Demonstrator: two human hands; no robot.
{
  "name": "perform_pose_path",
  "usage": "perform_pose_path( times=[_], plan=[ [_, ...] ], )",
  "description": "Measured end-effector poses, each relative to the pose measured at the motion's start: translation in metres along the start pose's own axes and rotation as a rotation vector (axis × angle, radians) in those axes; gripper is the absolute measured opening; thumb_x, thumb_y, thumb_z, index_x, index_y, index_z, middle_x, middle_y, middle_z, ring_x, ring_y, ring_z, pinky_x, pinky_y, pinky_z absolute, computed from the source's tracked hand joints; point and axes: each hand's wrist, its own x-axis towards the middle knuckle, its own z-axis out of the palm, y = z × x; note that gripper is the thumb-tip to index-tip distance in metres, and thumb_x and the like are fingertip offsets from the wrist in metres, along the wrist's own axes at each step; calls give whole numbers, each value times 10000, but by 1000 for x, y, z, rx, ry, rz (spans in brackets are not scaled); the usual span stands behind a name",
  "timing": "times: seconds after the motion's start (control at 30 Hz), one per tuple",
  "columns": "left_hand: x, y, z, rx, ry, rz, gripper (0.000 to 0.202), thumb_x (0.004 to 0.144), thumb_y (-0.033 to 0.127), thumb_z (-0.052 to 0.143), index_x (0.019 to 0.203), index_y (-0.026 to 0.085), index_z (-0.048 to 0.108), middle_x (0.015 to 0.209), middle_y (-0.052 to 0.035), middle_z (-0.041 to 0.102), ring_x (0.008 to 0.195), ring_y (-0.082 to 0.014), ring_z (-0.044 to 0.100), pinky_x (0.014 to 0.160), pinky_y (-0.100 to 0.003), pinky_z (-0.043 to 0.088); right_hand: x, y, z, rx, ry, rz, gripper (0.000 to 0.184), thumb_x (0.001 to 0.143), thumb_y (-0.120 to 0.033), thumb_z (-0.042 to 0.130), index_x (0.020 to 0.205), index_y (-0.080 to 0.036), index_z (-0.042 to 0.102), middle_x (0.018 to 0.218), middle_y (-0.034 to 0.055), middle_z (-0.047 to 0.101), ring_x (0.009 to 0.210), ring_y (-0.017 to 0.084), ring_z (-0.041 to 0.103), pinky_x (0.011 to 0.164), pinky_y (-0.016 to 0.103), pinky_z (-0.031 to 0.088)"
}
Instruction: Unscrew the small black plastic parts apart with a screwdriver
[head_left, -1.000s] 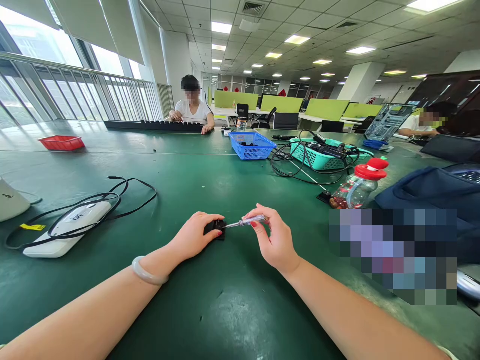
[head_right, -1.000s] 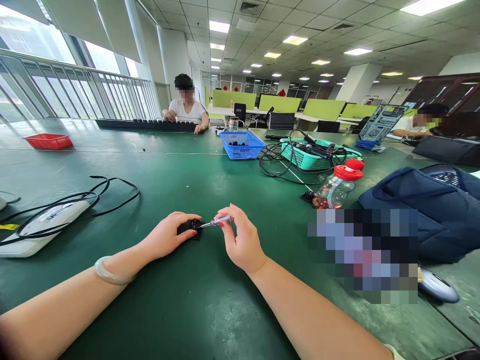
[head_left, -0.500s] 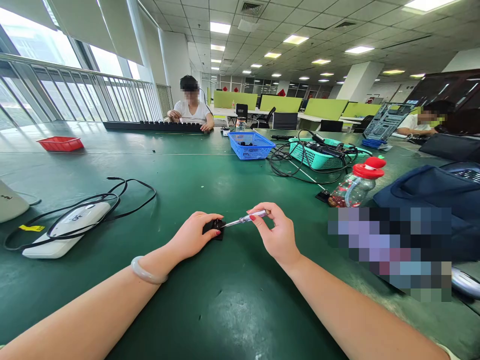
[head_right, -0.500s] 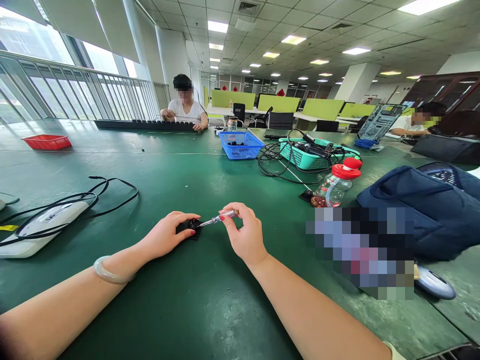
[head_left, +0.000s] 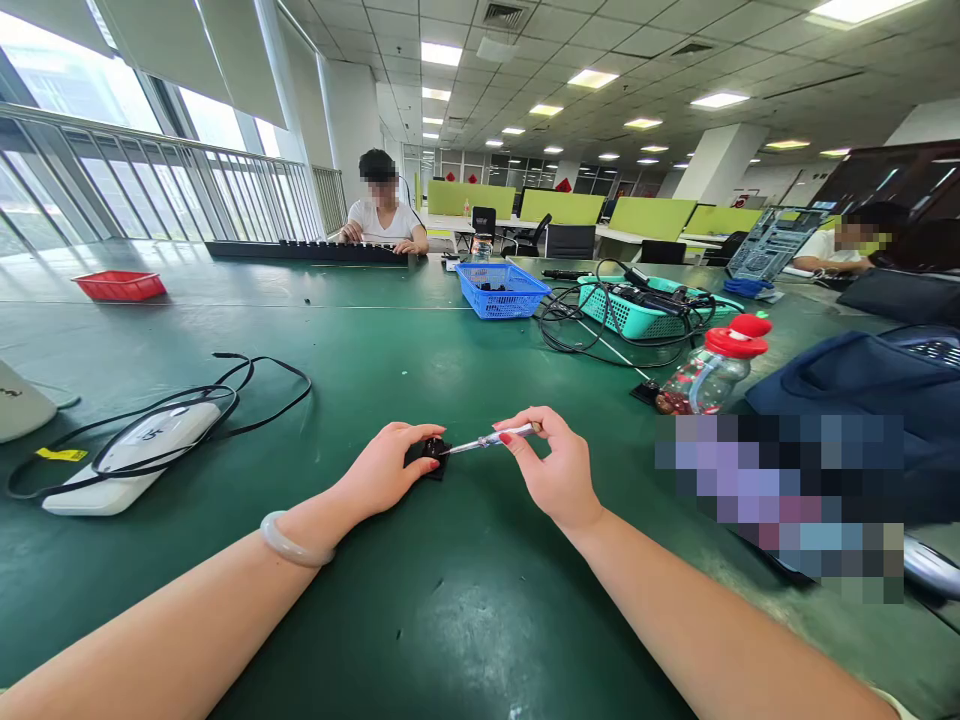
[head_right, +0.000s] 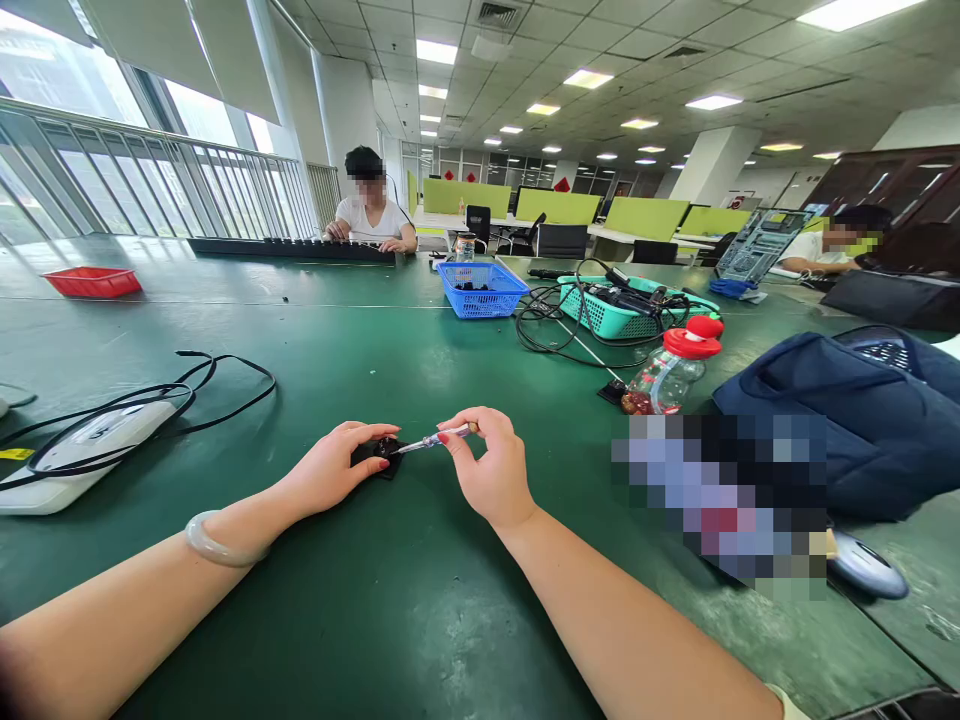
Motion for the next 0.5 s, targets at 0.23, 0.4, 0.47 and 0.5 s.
perform_pose_path(
  times=[0.23, 0.4, 0.47, 0.5],
  plan=[
    [0, 1, 0, 7, -12, 11, 439, 837, 329, 561, 1271, 280, 608, 1242, -42, 655, 1223, -261, 518, 1124, -453, 408, -3, -11, 0, -80, -43, -342, 128, 868, -143, 593, 858, -266, 562, 848, -18, 762, 768, 184, 728, 1033, 518, 420],
    [1, -1, 1, 13, -7, 25, 439, 838, 334, 554, 1272, 290, 604, 1239, -34, 657, 1221, -256, 524, 1120, -447, 415, -2, -13, -1, -91, -37, -330, 133, 859, -140, 605, 850, -265, 560, 833, -21, 758, 741, 176, 725, 1025, 513, 423],
    [1, -1, 1, 16, -4, 28, 443, 834, 338, 555, 1272, 290, 604, 1233, -37, 659, 1214, -257, 530, 1113, -452, 424, -1, -12, -2, -107, -12, -290, 108, 851, -182, 636, 857, -269, 572, 811, -21, 754, 701, 178, 717, 1027, 519, 425],
    [1, -2, 1, 18, -3, 30, 445, 833, 340, 553, 1273, 287, 603, 1232, -41, 660, 1210, -259, 533, 1109, -455, 428, 0, -11, -2, -117, -5, -286, 100, 846, -202, 649, 859, -271, 578, 798, -22, 751, 692, 180, 714, 1027, 521, 425]
  ],
)
